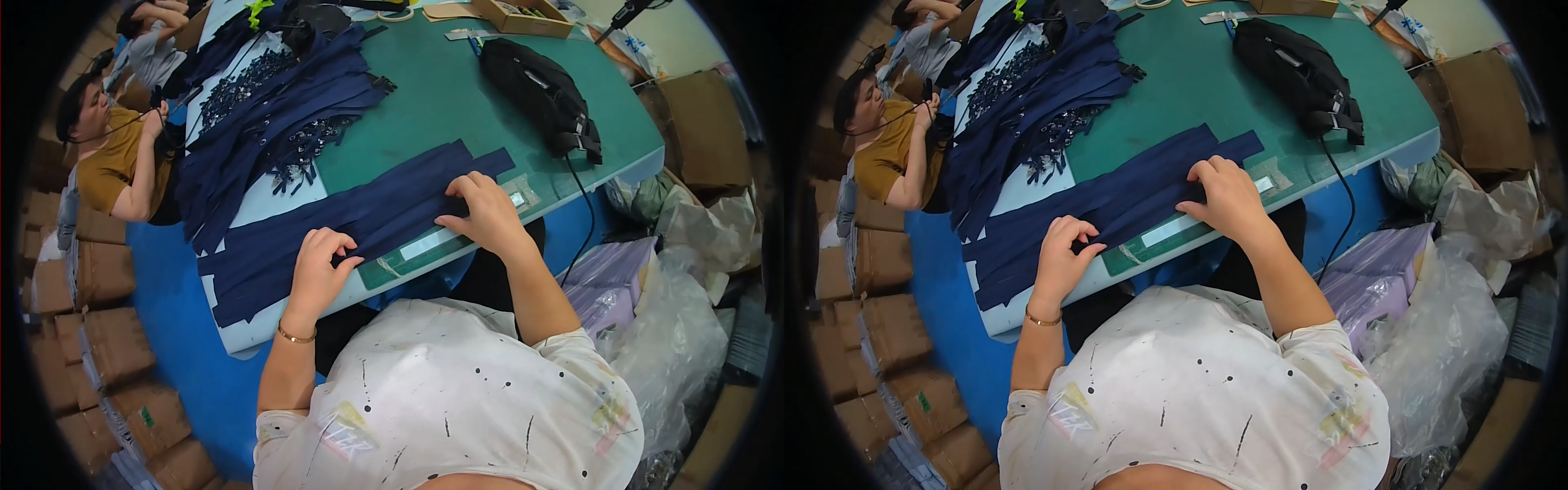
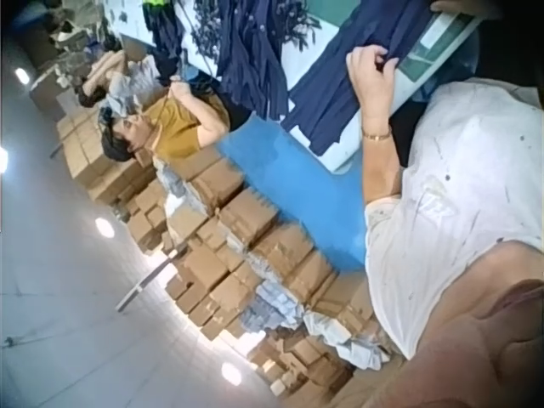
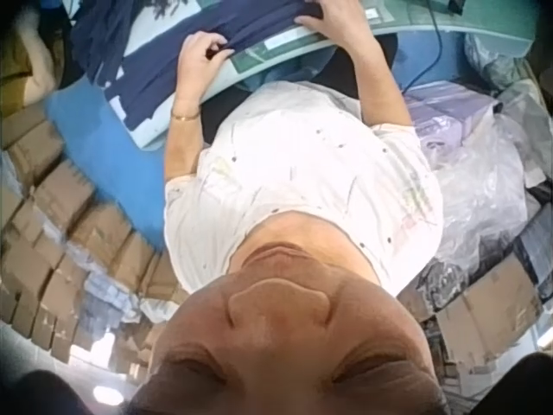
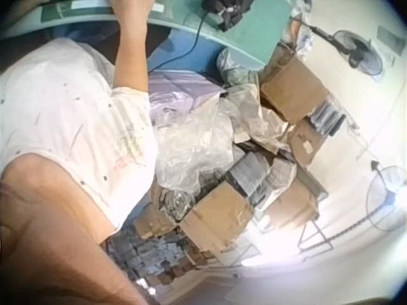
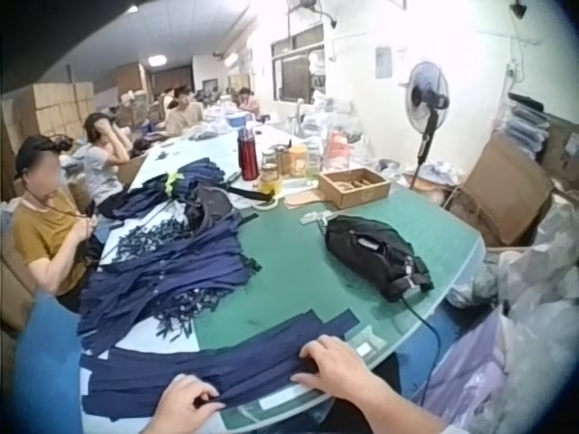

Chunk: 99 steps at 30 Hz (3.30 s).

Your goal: Assembling metal zipper sliders onto navy blue fabric strips.

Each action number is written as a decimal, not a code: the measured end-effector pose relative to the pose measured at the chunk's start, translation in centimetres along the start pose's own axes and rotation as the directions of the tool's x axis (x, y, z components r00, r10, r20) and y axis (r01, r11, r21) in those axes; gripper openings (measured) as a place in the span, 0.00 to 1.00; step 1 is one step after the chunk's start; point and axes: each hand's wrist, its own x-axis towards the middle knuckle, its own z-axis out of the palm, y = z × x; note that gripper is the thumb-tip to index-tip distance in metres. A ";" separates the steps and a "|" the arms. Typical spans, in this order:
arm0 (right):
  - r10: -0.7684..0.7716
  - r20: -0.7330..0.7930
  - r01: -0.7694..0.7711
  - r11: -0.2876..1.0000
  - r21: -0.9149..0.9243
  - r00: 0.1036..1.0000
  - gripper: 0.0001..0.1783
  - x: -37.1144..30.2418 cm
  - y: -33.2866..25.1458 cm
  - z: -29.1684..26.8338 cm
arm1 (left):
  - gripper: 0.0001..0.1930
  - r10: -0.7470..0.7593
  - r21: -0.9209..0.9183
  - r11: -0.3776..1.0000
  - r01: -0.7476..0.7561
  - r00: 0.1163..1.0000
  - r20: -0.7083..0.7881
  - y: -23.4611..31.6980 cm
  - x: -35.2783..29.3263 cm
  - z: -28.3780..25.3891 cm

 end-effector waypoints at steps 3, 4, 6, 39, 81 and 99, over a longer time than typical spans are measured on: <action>0.055 -0.002 -0.055 0.997 0.051 0.998 0.17 -0.2 0.2 -0.1 | 0.13 0.032 -0.004 0.999 -0.032 0.999 0.002 -0.2 -0.1 0.0; 0.056 -0.007 -0.056 0.998 0.042 0.998 0.17 -0.2 0.3 0.0 | 0.13 0.040 -0.010 0.999 -0.040 0.999 -0.001 -0.2 -0.1 0.1; 0.077 -0.020 -0.076 0.994 0.075 0.997 0.15 -0.1 0.6 0.3 | 0.12 0.015 -0.055 0.998 -0.016 1.000 -0.007 -0.3 -0.2 0.1; -0.508 -0.374 0.593 0.790 0.156 0.776 0.06 14.9 -9.9 3.2 | 0.04 0.112 -0.139 0.973 -0.184 0.904 -0.413 -3.4 10.3 -4.3; -0.259 -0.028 0.257 0.965 -0.057 0.966 0.11 17.4 -3.5 7.6 | 0.08 -0.235 -0.647 0.748 0.149 0.971 -0.049 -6.1 9.1 -2.8; -0.339 0.294 -0.208 0.267 0.941 0.893 0.10 16.0 -6.2 5.3 | 0.06 -0.256 -0.717 0.683 0.141 0.965 -0.054 -4.5 8.5 -3.0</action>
